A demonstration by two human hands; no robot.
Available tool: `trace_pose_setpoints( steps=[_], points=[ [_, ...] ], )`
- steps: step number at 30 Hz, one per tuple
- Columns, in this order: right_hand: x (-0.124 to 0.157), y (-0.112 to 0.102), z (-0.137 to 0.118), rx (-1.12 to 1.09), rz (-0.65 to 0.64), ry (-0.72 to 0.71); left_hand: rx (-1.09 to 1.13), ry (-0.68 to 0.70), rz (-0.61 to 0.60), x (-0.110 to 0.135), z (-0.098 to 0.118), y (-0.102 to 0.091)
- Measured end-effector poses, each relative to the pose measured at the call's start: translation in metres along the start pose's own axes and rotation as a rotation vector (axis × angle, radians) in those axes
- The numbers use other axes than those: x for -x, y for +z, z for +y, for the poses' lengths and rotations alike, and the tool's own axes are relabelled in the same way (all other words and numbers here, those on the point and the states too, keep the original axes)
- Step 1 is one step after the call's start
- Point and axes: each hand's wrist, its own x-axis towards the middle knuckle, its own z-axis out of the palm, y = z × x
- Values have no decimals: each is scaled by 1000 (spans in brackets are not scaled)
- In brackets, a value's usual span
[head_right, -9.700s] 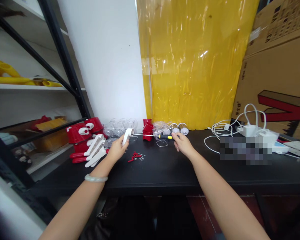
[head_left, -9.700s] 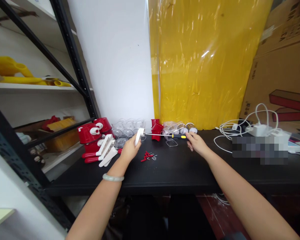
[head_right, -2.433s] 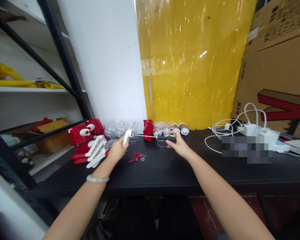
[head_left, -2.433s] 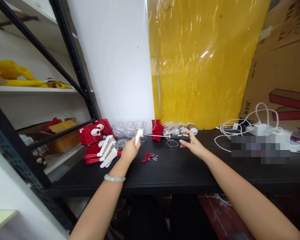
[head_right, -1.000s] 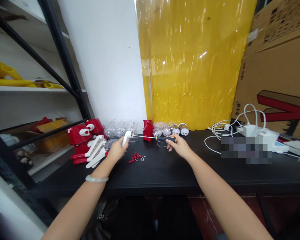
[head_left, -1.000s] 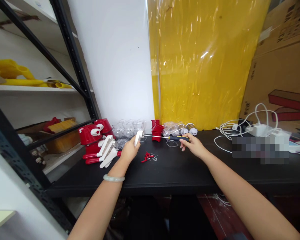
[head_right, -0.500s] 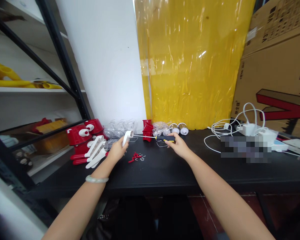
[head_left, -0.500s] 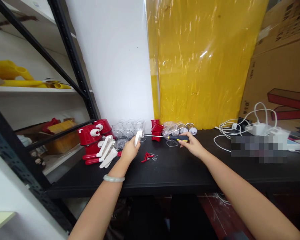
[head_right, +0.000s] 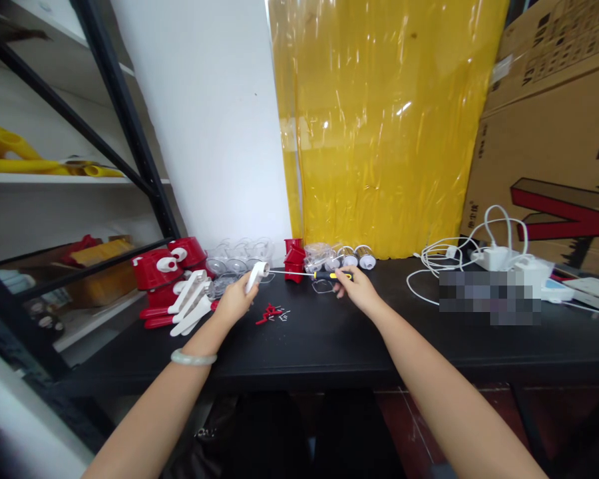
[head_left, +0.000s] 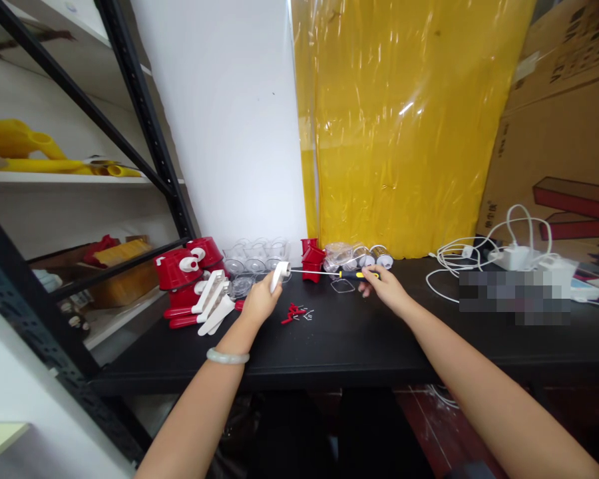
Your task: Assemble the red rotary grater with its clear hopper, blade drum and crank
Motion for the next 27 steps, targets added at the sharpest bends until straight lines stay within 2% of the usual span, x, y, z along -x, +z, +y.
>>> trace_pose_setpoints(
  steps=[4,7,12,17,27],
  points=[
    [1,2,0,-75,8,-106,11,-11,8,0,-1,-1],
    [2,-1,1,49,-20,-149,-14,-17,8,-1,-2,-2],
    [5,-5,-2,236,-34,-136,-92,-11,-11,-1,-3,-2],
    [4,-5,-2,156,-68,-40,-145,12,27,-1,-3,0],
    [2,-5,-2,-72,-90,280,-210,23,47,2,3,-5]
  ],
)
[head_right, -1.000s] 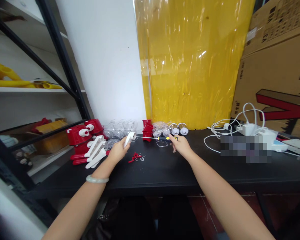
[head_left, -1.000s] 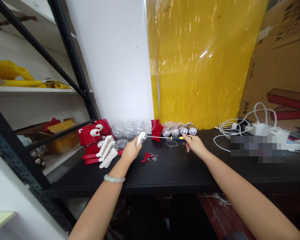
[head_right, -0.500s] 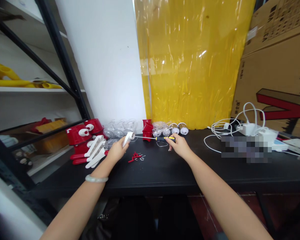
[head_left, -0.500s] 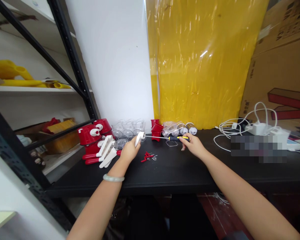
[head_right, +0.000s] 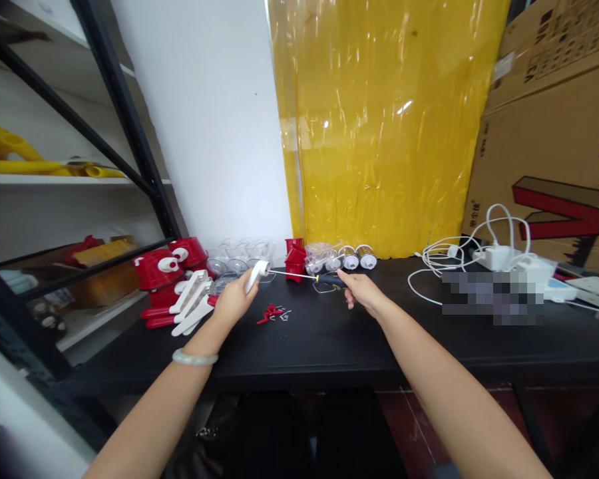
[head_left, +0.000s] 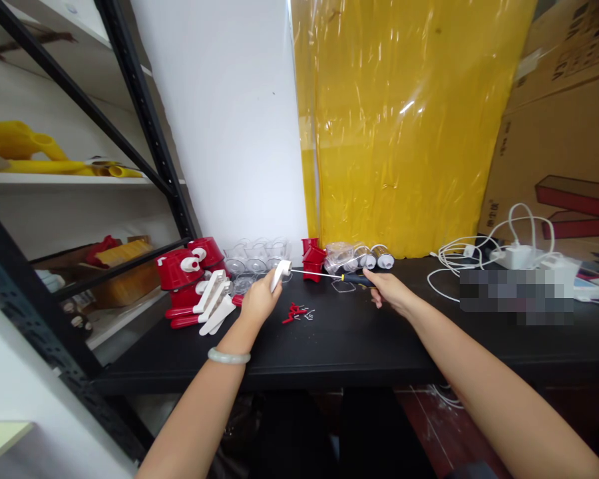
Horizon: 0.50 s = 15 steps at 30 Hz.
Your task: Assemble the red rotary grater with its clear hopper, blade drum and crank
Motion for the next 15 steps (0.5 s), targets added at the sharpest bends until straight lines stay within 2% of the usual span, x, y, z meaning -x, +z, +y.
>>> trace_pose_setpoints(
  steps=[7,13,15],
  points=[
    [-4,-2,3,-92,8,177,-51,-30,14,2,9,-6],
    [-3,-2,1,-73,4,231,-37,-3,89,5,10,-7],
    [-5,-2,4,-52,26,201,-26,12,107,4,9,-6]
  ],
)
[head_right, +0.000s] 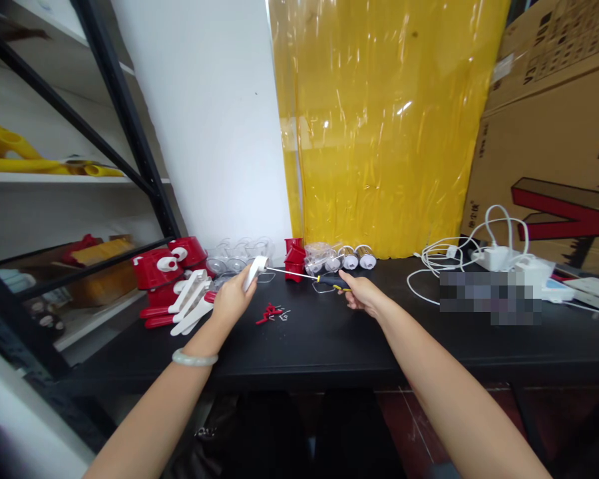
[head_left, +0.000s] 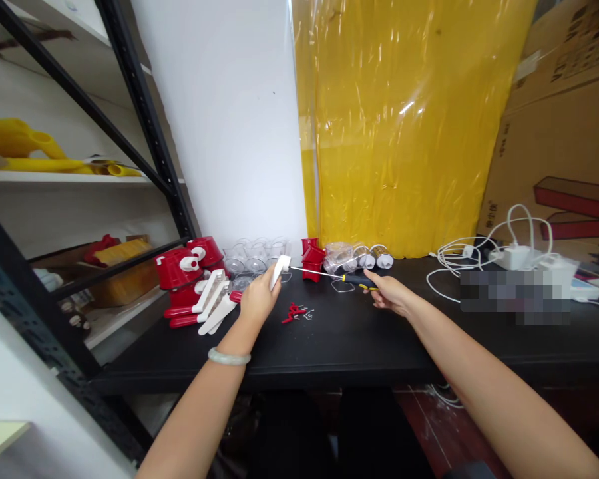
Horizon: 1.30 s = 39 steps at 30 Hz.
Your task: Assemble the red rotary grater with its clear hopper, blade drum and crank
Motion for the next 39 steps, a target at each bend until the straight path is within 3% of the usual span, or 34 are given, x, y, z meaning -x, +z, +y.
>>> trace_pose_setpoints(
  steps=[6,9,13,17,26,32,39],
  points=[
    [-4,6,2,-109,73,-444,26,-29,-12,-2,-5,8],
    [-3,7,1,-97,35,-559,36,-54,-59,-4,-8,11],
    [-3,3,4,161,54,-647,52,-85,-45,-5,-12,12],
    [-1,-1,5,377,89,-678,33,-100,-28,-6,-15,10],
    [11,0,-2,573,145,-700,16,-103,-60,-6,-11,5],
    [9,1,-1,402,57,-612,8,-73,-48,-5,-11,7],
    [6,5,-2,155,-49,-400,-18,-61,-43,-4,-8,4]
  ],
)
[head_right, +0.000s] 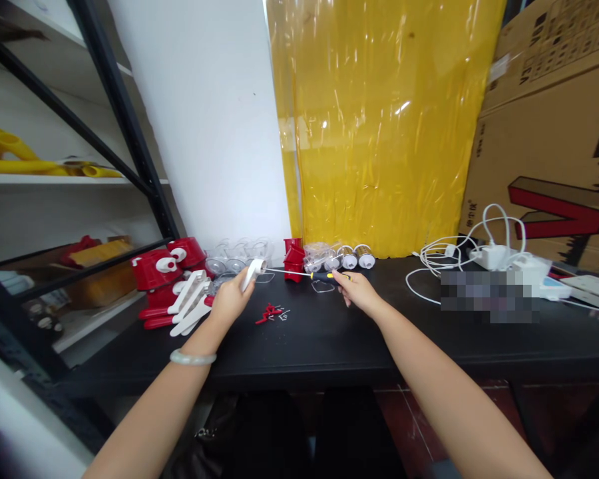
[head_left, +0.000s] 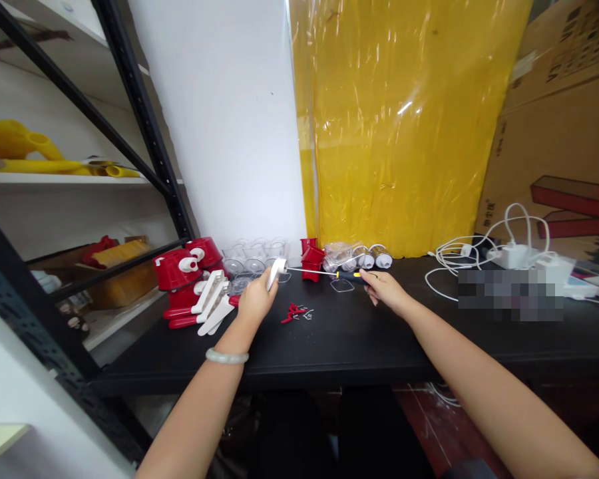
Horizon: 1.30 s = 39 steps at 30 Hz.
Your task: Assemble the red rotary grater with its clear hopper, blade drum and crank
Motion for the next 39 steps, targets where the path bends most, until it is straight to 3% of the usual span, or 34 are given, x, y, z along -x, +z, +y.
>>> trace_pose_setpoints(
  steps=[7,11,13,17,21,24,29,32,39],
  points=[
    [2,-2,-2,-120,-48,128,-16,-1,10,0,0,1],
    [2,-3,-2,-181,-98,287,-8,18,22,1,0,1],
    [0,-2,0,-172,-55,314,6,33,29,1,1,1],
    [-5,2,3,-206,130,72,82,12,32,2,4,2],
    [-4,7,2,-283,107,-121,166,-26,16,2,4,3],
    [-3,6,1,-239,120,-166,254,-39,14,1,1,4],
    [-6,-5,-2,-370,419,-181,591,-78,72,-4,-6,11],
    [-7,-12,-5,-519,538,-188,848,-7,157,-4,-7,14],
    [-2,-15,-11,-595,557,-183,1077,140,95,1,3,14]
  ],
)
